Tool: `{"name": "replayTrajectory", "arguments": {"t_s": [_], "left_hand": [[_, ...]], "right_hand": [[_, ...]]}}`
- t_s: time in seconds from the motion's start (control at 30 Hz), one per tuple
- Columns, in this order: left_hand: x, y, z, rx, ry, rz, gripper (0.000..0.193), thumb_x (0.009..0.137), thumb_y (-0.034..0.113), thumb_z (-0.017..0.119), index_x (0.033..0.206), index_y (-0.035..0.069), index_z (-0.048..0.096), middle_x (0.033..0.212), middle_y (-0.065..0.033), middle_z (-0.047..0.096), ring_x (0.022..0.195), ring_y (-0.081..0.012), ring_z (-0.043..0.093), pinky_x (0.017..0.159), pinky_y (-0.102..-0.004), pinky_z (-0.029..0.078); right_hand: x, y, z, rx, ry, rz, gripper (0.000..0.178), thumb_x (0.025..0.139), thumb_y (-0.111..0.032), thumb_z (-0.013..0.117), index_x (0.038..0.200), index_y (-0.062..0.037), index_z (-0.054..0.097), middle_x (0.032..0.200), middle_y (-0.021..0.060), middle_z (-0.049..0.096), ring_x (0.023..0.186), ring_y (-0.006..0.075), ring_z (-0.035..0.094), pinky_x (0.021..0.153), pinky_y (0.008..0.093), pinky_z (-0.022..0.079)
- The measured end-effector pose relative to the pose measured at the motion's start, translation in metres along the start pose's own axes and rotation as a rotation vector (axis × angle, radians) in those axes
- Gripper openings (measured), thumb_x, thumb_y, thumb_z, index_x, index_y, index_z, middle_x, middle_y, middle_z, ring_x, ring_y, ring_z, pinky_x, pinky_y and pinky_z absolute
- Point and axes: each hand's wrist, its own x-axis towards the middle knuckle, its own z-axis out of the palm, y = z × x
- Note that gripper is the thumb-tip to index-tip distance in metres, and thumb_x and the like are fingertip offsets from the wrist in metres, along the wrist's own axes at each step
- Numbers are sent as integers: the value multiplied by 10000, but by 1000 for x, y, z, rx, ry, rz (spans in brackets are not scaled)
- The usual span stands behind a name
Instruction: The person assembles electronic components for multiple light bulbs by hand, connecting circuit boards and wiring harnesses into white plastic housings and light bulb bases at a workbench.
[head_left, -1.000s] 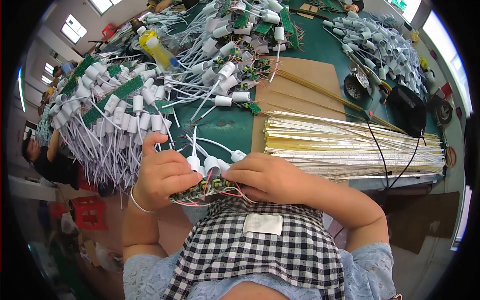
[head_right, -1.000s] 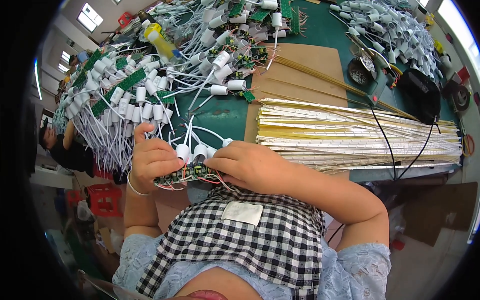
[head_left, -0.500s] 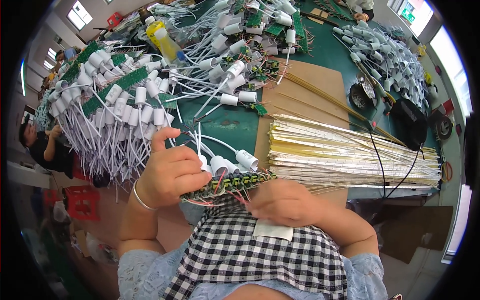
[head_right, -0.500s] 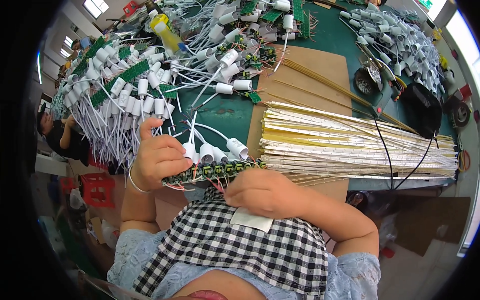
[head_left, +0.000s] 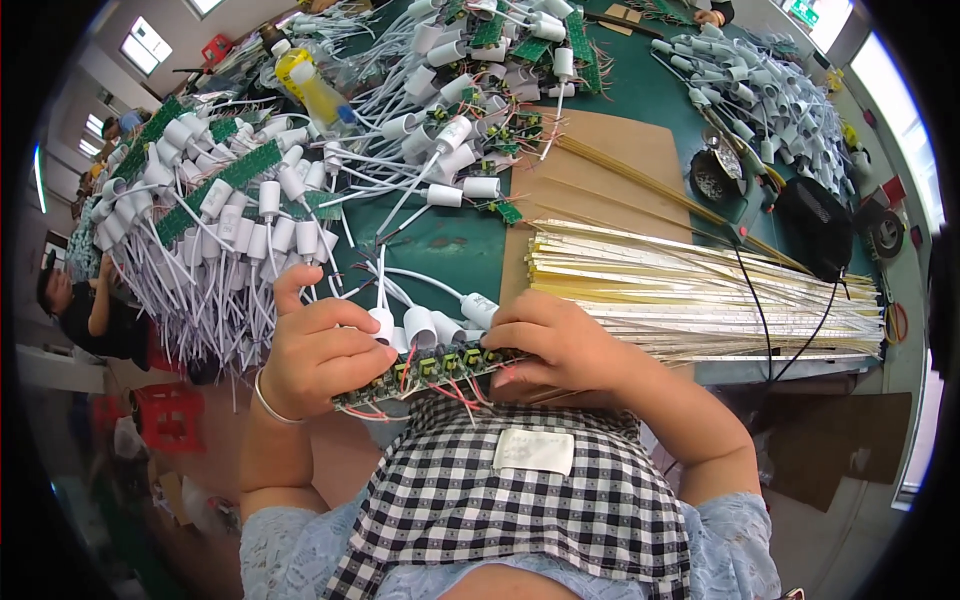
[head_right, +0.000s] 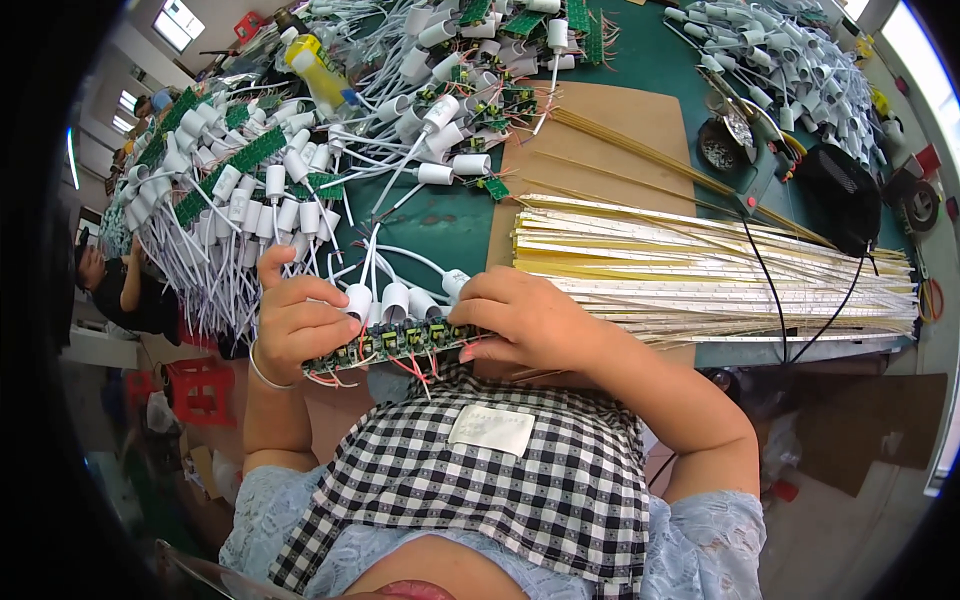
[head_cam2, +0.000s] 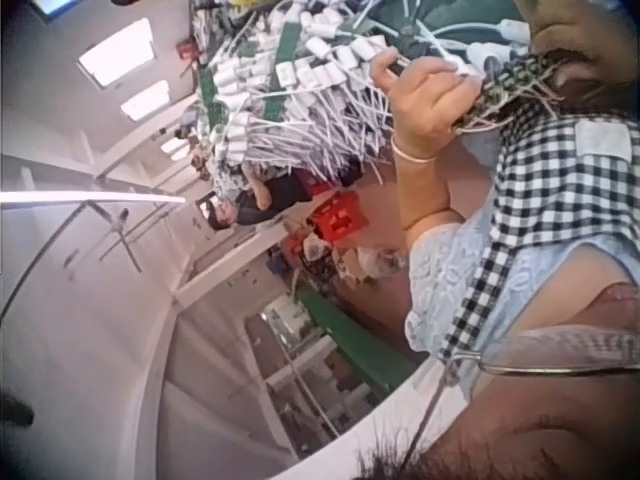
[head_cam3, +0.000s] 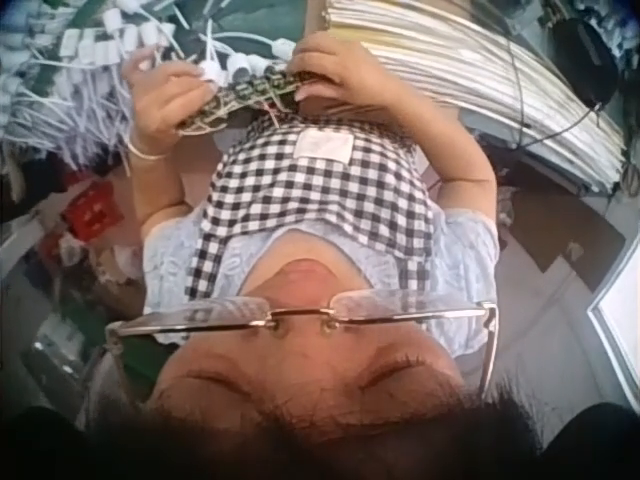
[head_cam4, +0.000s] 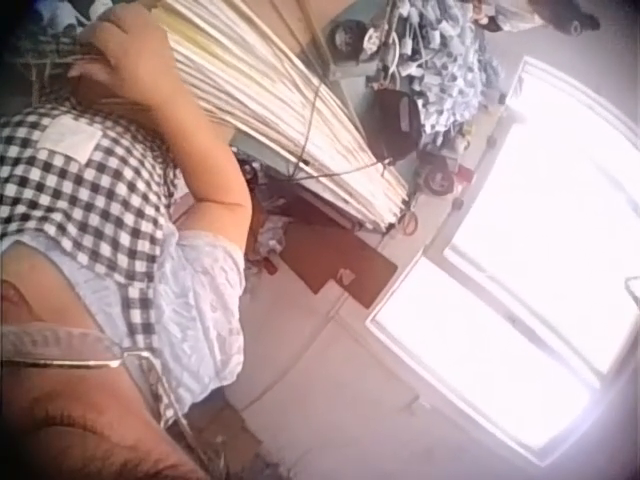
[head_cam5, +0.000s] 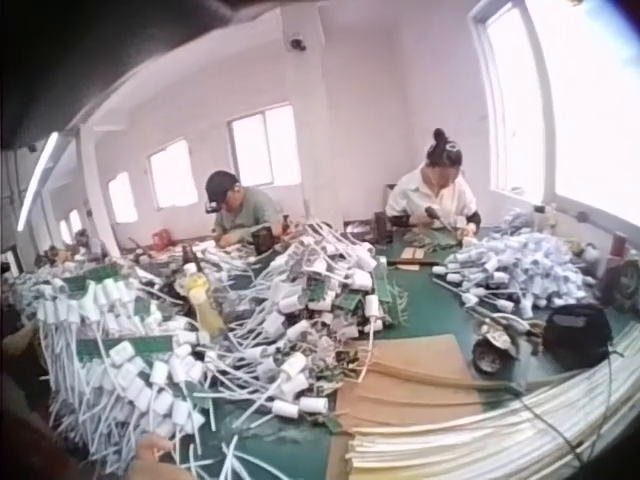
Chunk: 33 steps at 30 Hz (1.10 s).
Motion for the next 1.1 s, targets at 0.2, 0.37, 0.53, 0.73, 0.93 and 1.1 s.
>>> {"name": "replayTrajectory", "arguments": {"t_s": [0.2,0.37,0.53,0.73,0.93,1.1], "left_hand": [[-4,5,6,28,11,36,129,652,101,709,694,183,618,663,84,577,708,-99,587,935,-446,274],[-4,5,6,33,-11,38,128,663,94,700,696,175,608,652,83,551,722,-87,582,927,-445,293],[-4,8,12,16,-1,59,123,664,92,686,698,179,606,651,84,528,724,-84,580,930,-445,306],[2,11,14,35,5,93,129,660,90,687,687,182,601,638,86,518,724,-84,579,932,-441,305],[3,11,12,36,8,95,130,656,96,693,676,183,599,636,87,521,717,-85,580,930,-440,303],[1,10,11,42,-13,30,117,660,95,693,660,177,610,631,77,550,699,-91,581,932,-440,296]], "right_hand": [[-8,2,4,68,-81,56,237,768,-259,663,876,-85,542,842,81,527,699,284,572,565,375,462],[-21,-25,-4,-201,-328,-174,122,709,-150,550,803,-95,495,788,76,483,670,232,587,511,345,480],[-35,-34,-32,67,-514,2,142,750,-133,569,882,-83,550,838,62,536,684,242,589,551,339,496],[25,-22,-18,-113,-105,60,218,698,-133,677,892,-92,586,845,53,567,781,243,587,636,360,475],[27,-16,-6,-273,-131,-123,150,644,-152,608,747,-97,514,728,32,481,710,206,543,615,344,451],[5,-42,-33,-319,-229,-185,135,670,-188,594,743,-98,525,732,23,484,684,182,523,575,312,425]]}}
